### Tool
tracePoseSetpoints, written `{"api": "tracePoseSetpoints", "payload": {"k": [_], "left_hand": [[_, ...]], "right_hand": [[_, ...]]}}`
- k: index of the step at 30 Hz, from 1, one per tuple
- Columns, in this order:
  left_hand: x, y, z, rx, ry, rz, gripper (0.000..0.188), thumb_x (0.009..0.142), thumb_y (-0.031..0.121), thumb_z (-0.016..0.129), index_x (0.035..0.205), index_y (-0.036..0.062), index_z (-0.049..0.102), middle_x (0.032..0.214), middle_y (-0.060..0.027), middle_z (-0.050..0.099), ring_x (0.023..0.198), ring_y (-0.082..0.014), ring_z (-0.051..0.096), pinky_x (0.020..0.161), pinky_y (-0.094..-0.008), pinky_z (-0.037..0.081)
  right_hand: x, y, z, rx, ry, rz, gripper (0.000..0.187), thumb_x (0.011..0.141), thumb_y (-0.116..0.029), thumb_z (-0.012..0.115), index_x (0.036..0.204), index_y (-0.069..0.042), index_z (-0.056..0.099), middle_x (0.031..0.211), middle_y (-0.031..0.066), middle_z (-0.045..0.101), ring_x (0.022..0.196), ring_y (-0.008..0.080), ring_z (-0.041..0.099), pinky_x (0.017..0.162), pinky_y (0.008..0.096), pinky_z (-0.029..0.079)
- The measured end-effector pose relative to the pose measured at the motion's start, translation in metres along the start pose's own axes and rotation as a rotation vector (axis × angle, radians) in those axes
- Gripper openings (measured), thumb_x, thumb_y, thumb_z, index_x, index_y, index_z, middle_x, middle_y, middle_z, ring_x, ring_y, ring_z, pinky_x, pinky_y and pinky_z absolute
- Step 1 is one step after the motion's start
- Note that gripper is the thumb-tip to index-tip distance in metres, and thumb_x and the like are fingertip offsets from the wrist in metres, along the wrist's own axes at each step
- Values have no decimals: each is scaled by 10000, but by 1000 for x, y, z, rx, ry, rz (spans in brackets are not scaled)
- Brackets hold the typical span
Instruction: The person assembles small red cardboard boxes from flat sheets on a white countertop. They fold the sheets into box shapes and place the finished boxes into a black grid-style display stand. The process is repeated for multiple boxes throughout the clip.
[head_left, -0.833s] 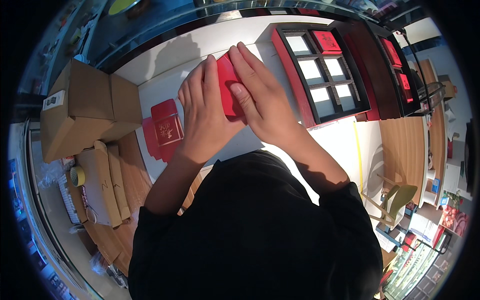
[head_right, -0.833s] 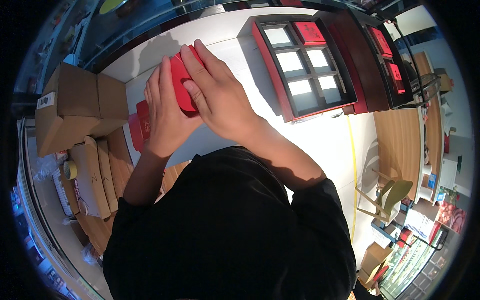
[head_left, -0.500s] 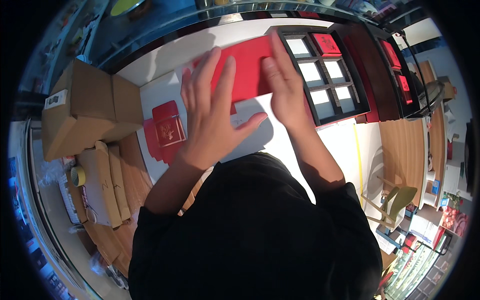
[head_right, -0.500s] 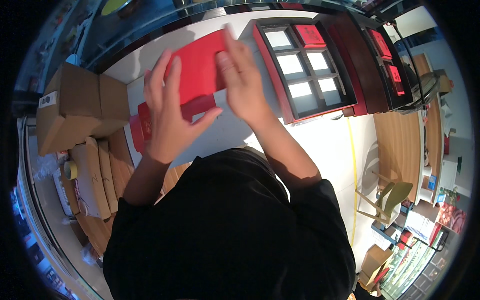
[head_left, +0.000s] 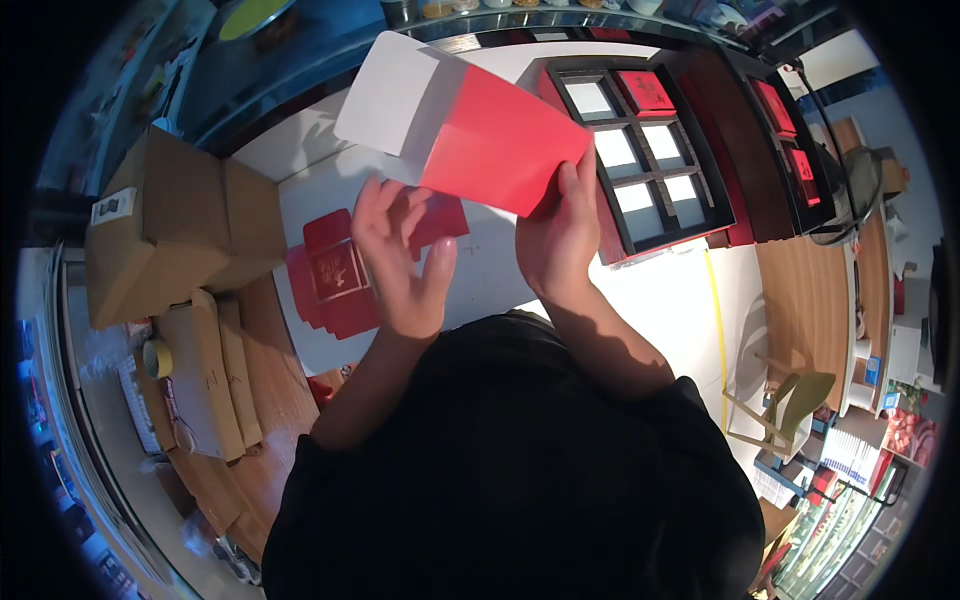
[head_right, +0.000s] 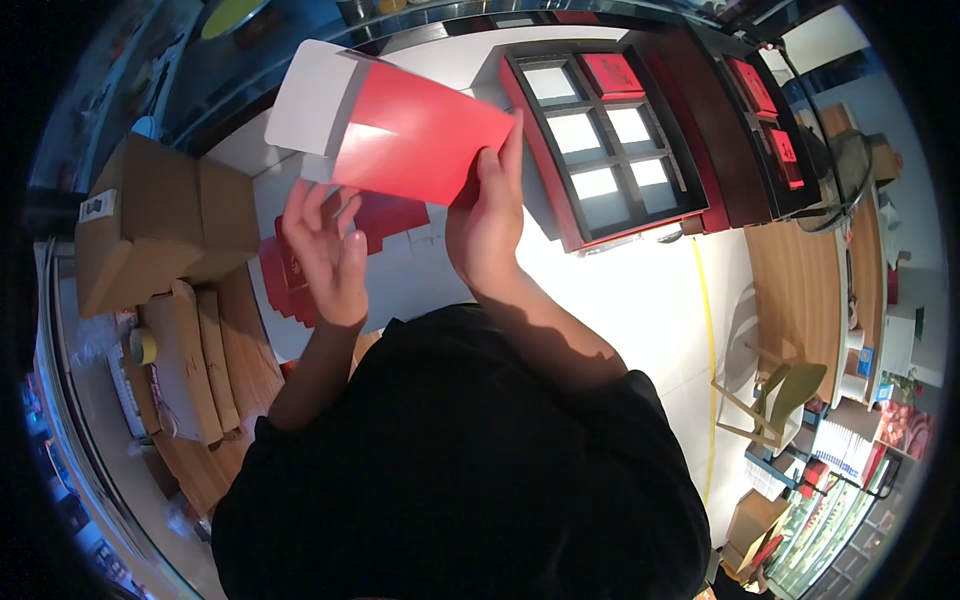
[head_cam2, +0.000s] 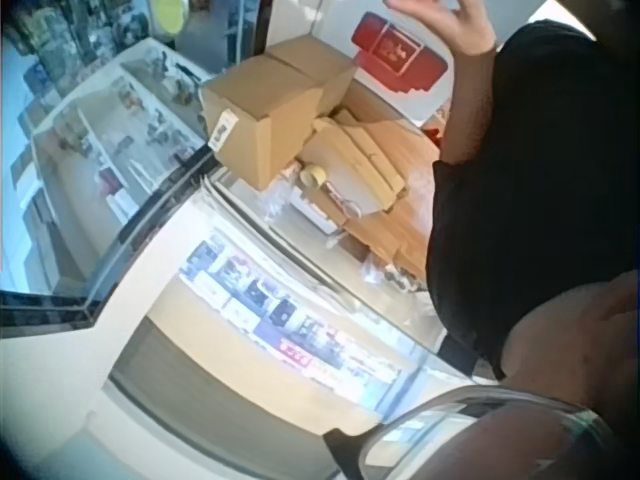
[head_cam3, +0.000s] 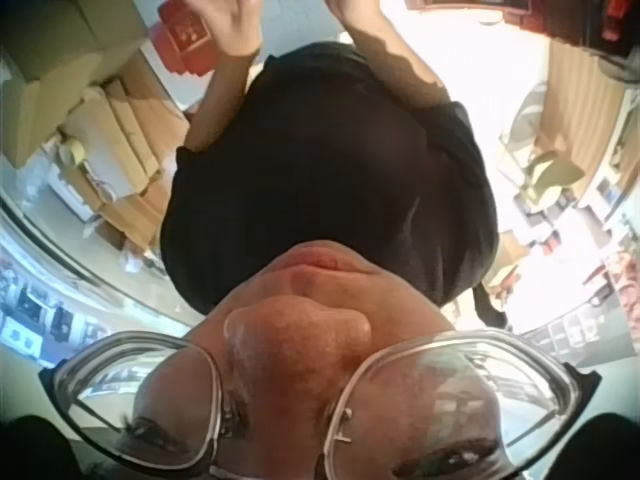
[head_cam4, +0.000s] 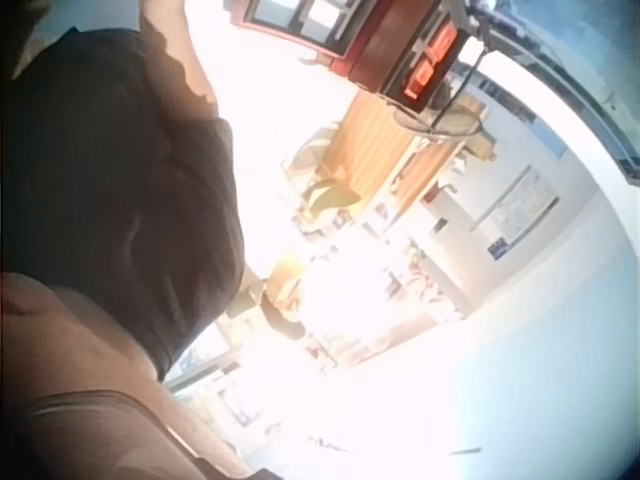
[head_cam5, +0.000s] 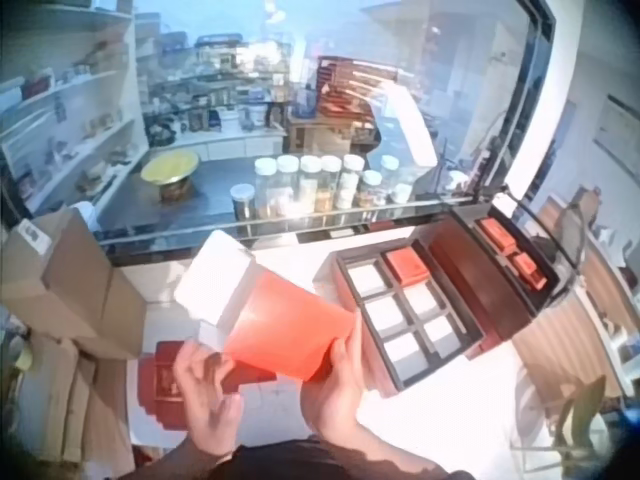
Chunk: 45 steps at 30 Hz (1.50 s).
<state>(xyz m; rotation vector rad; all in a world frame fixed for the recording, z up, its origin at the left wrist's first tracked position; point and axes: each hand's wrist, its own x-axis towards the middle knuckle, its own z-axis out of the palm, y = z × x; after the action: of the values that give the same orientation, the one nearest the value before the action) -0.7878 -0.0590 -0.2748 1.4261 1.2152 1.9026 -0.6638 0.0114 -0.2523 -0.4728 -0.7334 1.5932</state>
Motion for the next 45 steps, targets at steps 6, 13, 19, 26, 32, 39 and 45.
{"api": "tracePoseSetpoints", "payload": {"k": [6, 13, 19, 26, 32, 39, 45], "left_hand": [[26, 14, -11, 190, 49, 78, 675, 868, 108, 488, 1389, -5, 75, 1305, -191, 337, 1151, -230, 429, 982, -365, 345], [27, 22, -23, 214, -216, 135, 624, 892, 215, 484, 1374, -9, 158, 1269, -192, 360, 1127, -245, 456, 926, -354, 410], [32, 36, -15, 239, -257, 40, 597, 883, 222, 518, 1355, 14, 219, 1199, -188, 429, 1082, -259, 493, 908, -350, 426], [37, 33, -26, 347, -333, 96, 311, 833, 168, 611, 1043, 42, 419, 945, -129, 478, 810, -199, 514, 689, -318, 441], [46, 39, -30, 397, -421, 172, 260, 816, 131, 630, 963, 53, 429, 857, -111, 465, 734, -212, 495, 617, -301, 420], [49, 42, -31, 401, -451, 171, 260, 794, 124, 650, 947, 48, 454, 825, -112, 469, 720, -211, 493, 591, -302, 411], [54, 38, -38, 336, -491, 219, 311, 773, 126, 683, 976, 50, 460, 878, -118, 501, 763, -211, 525, 624, -293, 433]], "right_hand": [[-34, 11, -20, -245, -234, 273, 749, 888, -225, 512, 1456, -110, 39, 1358, 169, 333, 1221, 270, 395, 975, 417, 365], [1, -32, -4, -563, -561, -136, 704, 846, -156, 612, 1421, -56, 219, 1321, 155, 371, 1148, 232, 476, 916, 356, 434], [-4, -35, 9, -689, -521, -271, 599, 804, -47, 631, 1341, -17, 367, 1163, 117, 442, 1063, 197, 498, 867, 312, 457], [-2, -39, 4, -894, -582, -432, 315, 747, -59, 696, 1030, -1, 571, 1009, 122, 518, 880, 187, 572, 740, 276, 495], [6, -46, 3, -926, -613, -434, 263, 692, -62, 743, 901, 3, 598, 893, 99, 545, 768, 176, 591, 659, 257, 496], [9, -54, -5, -1063, -686, -381, 249, 666, -70, 760, 830, -9, 582, 879, 96, 547, 776, 164, 574, 638, 255, 478], [15, -51, 0, -753, -578, -421, 615, 687, -131, 760, 1218, -32, 464, 942, 120, 551, 786, 192, 593, 687, 273, 496]]}}
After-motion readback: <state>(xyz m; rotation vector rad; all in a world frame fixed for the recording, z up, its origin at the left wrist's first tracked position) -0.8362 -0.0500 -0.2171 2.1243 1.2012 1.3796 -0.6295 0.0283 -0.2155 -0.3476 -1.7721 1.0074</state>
